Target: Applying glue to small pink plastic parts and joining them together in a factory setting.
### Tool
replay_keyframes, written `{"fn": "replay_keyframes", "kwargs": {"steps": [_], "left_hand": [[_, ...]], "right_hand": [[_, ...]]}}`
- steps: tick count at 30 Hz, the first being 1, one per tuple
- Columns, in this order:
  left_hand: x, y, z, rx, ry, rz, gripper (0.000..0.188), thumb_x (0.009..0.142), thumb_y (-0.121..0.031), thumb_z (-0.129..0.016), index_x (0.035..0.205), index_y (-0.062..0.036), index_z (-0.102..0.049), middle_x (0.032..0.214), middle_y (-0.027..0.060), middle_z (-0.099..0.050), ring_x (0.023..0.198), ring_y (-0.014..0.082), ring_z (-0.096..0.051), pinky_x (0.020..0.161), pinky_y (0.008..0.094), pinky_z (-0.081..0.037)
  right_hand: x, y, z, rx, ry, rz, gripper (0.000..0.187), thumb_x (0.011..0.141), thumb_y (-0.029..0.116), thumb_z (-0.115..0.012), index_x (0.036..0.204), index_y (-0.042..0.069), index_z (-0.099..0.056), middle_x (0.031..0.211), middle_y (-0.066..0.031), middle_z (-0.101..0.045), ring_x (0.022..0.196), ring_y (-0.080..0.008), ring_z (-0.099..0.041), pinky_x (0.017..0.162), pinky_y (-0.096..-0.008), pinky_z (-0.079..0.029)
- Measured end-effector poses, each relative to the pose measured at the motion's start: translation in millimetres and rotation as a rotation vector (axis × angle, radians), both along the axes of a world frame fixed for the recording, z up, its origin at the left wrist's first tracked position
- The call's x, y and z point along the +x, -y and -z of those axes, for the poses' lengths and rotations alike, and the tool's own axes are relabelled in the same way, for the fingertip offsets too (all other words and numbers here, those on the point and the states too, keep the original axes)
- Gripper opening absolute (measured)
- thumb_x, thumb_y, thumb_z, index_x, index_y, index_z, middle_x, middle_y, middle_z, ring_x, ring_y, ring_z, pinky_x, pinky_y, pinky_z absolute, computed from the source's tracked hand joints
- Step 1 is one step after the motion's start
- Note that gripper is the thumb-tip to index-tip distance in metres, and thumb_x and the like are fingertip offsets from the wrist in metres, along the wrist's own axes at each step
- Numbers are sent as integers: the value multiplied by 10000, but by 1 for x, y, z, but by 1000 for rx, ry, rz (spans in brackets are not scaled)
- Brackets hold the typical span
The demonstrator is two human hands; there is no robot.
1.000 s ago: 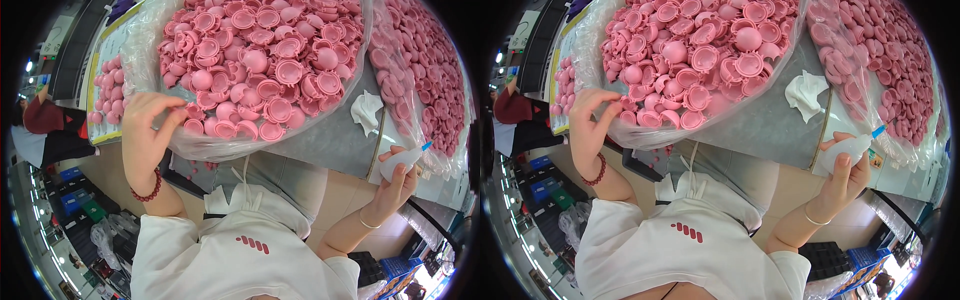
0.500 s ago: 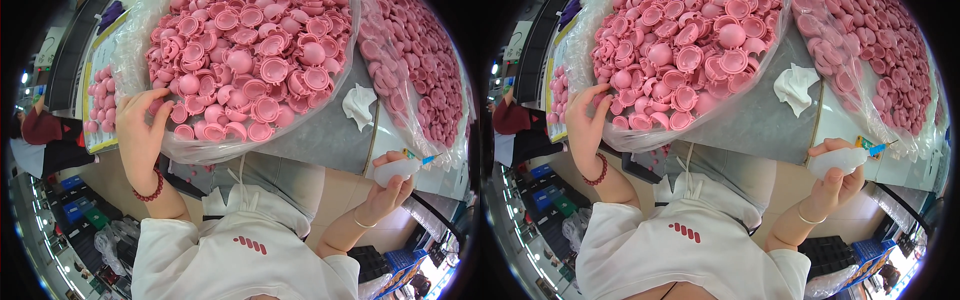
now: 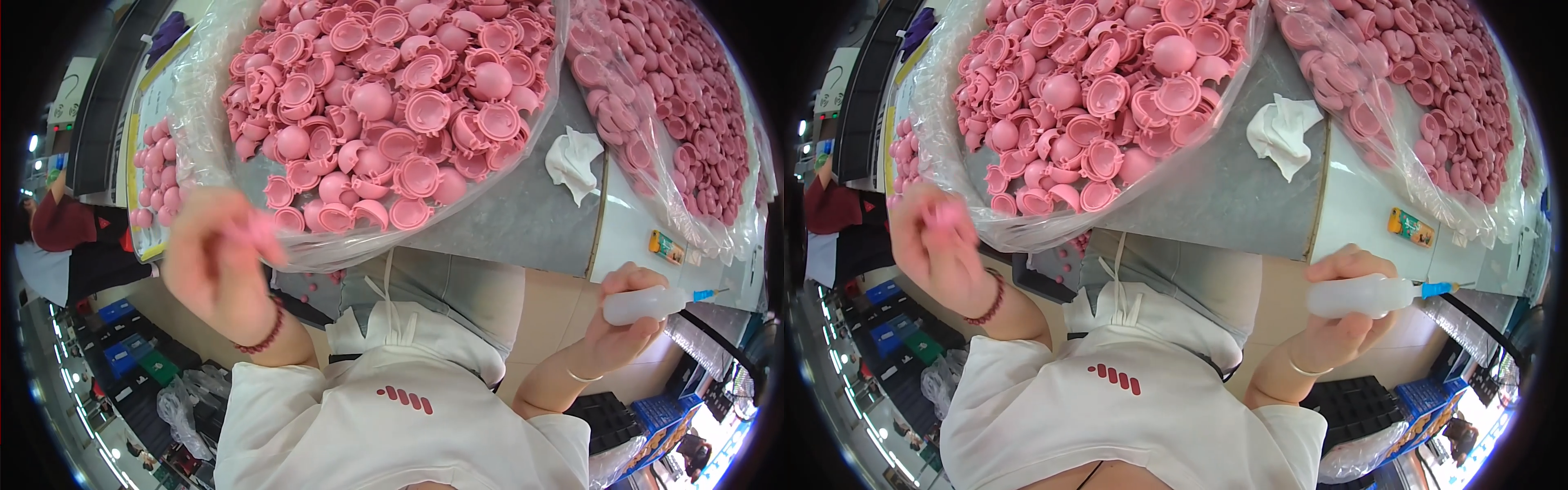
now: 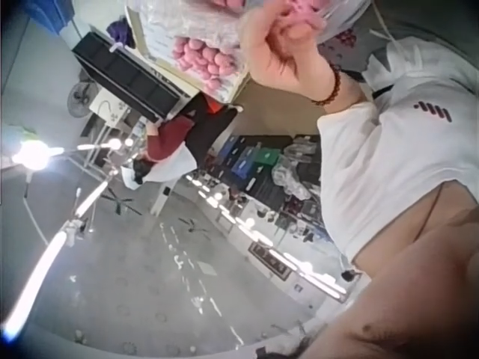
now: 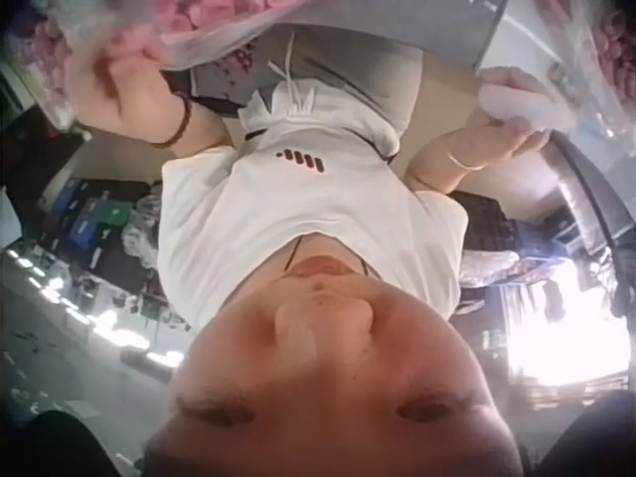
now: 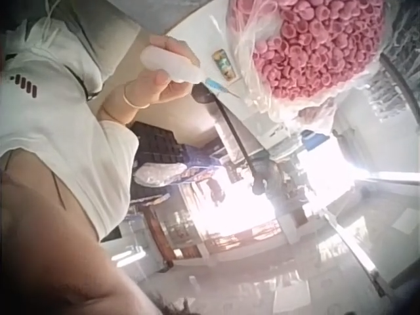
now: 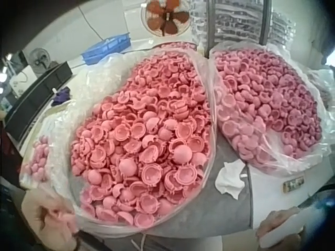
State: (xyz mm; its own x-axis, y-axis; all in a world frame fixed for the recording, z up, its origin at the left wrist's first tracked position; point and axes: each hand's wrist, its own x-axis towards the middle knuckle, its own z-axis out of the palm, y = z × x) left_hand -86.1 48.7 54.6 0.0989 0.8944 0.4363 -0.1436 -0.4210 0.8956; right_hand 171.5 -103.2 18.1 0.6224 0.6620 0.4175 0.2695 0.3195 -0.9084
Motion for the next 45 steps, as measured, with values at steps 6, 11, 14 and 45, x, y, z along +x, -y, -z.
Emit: {"fn": "replay_keyframes", "kwargs": {"steps": [6, 11, 14, 45], "left_hand": [[80, 41, 22, -334, 117, 814, 85, 725, -99, -643, 768, -44, -594, 931, 137, -491, 756, 151, -493, 677, 266, -407], [98, 49, 39, -269, 138, 918, 117, 739, 1, -591, 856, -7, -583, 1016, 171, -508, 845, 188, -512, 747, 274, -398], [98, 51, 39, -384, 147, 889, 186, 740, 3, -587, 923, 14, -561, 1034, 181, -511, 867, 195, -520, 755, 286, -403], [90, 45, 41, -516, 171, 964, 440, 706, 1, -647, 1072, 50, -409, 1111, 290, -465, 1034, 267, -502, 855, 330, -417]], "right_hand": [[-61, -17, -19, -99, -384, -200, 497, 784, 495, -489, 833, 3, -439, 685, -134, -524, 501, -146, -478, 413, -229, -354], [-50, -16, -13, -142, -155, -184, 482, 819, 505, -422, 866, 25, -410, 639, -69, -459, 494, -116, -438, 397, -197, -310], [-38, -13, -10, -48, -313, -132, 483, 825, 495, -420, 916, 21, -415, 607, -47, -434, 520, -112, -431, 403, -196, -301], [-17, -17, -22, 244, 392, -189, 669, 793, 557, -417, 928, -90, -524, 577, -26, -390, 488, -112, -323, 394, -240, -186]]}}
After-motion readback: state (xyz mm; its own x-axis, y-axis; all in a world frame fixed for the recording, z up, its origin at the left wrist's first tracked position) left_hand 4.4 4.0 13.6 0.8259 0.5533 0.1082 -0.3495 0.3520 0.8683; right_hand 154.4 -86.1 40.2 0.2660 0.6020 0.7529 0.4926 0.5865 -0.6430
